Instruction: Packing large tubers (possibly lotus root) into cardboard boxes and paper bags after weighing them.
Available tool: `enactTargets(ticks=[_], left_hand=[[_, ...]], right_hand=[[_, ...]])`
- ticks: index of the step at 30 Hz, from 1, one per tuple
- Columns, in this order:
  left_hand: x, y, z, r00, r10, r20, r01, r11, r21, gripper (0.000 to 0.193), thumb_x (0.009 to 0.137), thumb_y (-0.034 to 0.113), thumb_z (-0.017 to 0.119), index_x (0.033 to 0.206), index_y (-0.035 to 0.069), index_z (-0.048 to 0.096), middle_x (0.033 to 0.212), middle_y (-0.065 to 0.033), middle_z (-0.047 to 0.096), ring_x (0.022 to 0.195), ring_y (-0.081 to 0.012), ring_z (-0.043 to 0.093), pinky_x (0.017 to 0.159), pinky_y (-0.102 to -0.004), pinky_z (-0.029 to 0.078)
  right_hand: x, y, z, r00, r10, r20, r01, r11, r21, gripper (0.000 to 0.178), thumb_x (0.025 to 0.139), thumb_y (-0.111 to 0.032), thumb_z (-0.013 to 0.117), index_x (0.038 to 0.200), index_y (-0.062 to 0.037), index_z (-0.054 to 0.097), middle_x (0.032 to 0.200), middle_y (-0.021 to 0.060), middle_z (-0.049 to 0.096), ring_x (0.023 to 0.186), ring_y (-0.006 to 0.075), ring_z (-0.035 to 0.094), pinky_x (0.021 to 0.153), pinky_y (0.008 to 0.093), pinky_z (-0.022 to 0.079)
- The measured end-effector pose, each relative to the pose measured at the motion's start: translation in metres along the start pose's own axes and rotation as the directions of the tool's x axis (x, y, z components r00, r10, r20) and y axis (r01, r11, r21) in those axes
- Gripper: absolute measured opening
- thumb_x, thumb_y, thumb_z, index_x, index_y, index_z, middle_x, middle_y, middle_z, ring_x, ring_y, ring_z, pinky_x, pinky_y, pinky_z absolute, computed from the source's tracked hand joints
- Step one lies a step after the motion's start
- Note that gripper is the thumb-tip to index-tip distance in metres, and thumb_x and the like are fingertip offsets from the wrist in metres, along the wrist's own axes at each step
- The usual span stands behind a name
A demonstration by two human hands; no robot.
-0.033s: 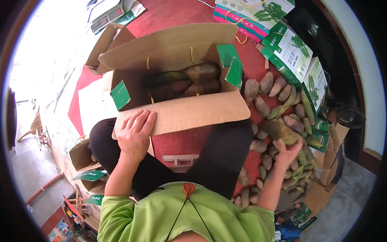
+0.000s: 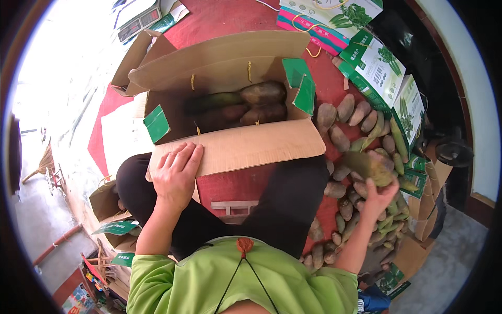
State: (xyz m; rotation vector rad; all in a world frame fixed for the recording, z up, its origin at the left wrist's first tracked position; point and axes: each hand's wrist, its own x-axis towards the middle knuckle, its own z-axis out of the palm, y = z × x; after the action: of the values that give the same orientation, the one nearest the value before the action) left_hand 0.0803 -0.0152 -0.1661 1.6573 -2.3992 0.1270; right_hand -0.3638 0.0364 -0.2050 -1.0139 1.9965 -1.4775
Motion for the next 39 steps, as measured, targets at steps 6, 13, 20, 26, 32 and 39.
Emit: enactTargets(ticks=[6,13,20,26,32,39], left_hand=[[-0.001,-0.002,0.000,1.000,-0.022,-0.014,0.022,0.999,-0.026,0.035,0.074,0.012,0.057,0.107,0.007,0.063,0.106,-0.0079,0.063,0.099,-0.0226,0.062,0.084,-0.0365,0.049],[-0.002,0.001,-0.006,0.998,-0.054,-0.036,0.053,0.998,-0.040,0.035,0.073,0.010,0.056,0.107,0.008,0.065,0.104,-0.0073,0.064,0.098,-0.0228,0.062,0.084,-0.0365,0.049],[-0.001,-0.001,-0.002,0.999,-0.032,-0.044,0.029,0.996,-0.081,0.034,0.074,0.010,0.055,0.106,0.007,0.064,0.104,-0.0076,0.063,0.099,-0.0232,0.061,0.084,-0.0370,0.048],[-0.001,-0.002,-0.004,0.998,-0.017,-0.067,0.009,0.993,-0.120,0.032,0.075,0.013,0.056,0.106,0.006,0.062,0.102,-0.0074,0.062,0.097,-0.0227,0.061,0.085,-0.0382,0.047],[-0.004,-0.002,-0.006,0.991,-0.043,-0.128,0.032,0.995,-0.090,0.028,0.076,0.012,0.058,0.102,0.008,0.064,0.098,-0.0048,0.063,0.095,-0.0208,0.062,0.087,-0.0394,0.046],[-0.006,-0.003,-0.005,0.982,-0.068,-0.174,0.067,0.998,-0.015,0.025,0.077,0.010,0.059,0.101,0.011,0.066,0.093,-0.0023,0.063,0.089,-0.0186,0.061,0.091,-0.0389,0.043]], right_hand=[[0.041,-0.104,0.026,0.920,-0.390,0.040,0.371,0.899,0.233,0.058,0.078,0.004,0.066,0.129,0.0024,0.038,0.126,0.0143,0.048,0.118,0.0240,0.047,0.103,0.0375,0.034],[0.034,-0.180,0.132,0.799,-0.495,0.341,0.337,0.839,0.426,0.067,0.070,0.010,0.066,0.130,-0.0005,0.039,0.126,0.0132,0.049,0.118,0.0242,0.049,0.101,0.0380,0.039],[0.011,-0.185,0.224,0.528,-0.439,0.727,0.444,0.872,0.205,0.054,0.068,0.002,0.072,0.115,-0.0055,0.047,0.106,0.0076,0.056,0.102,0.0209,0.057,0.086,0.0318,0.047],[-0.004,-0.167,0.279,0.234,-0.376,0.897,0.858,0.514,-0.008,0.049,0.069,-0.008,0.072,0.112,-0.0057,0.050,0.106,0.0136,0.059,0.101,0.0336,0.056,0.083,0.0416,0.046],[-0.003,-0.172,0.265,0.281,-0.517,0.808,0.828,0.556,0.068,0.052,0.075,-0.016,0.068,0.124,-0.0077,0.051,0.120,0.0138,0.057,0.105,0.0295,0.058,0.089,0.0370,0.046],[0.034,-0.111,0.154,0.780,-0.341,0.525,0.278,0.940,0.198,0.029,0.085,-0.005,0.061,0.114,-0.0004,0.057,0.103,0.0073,0.064,0.094,0.0117,0.060,0.083,0.0257,0.048]])
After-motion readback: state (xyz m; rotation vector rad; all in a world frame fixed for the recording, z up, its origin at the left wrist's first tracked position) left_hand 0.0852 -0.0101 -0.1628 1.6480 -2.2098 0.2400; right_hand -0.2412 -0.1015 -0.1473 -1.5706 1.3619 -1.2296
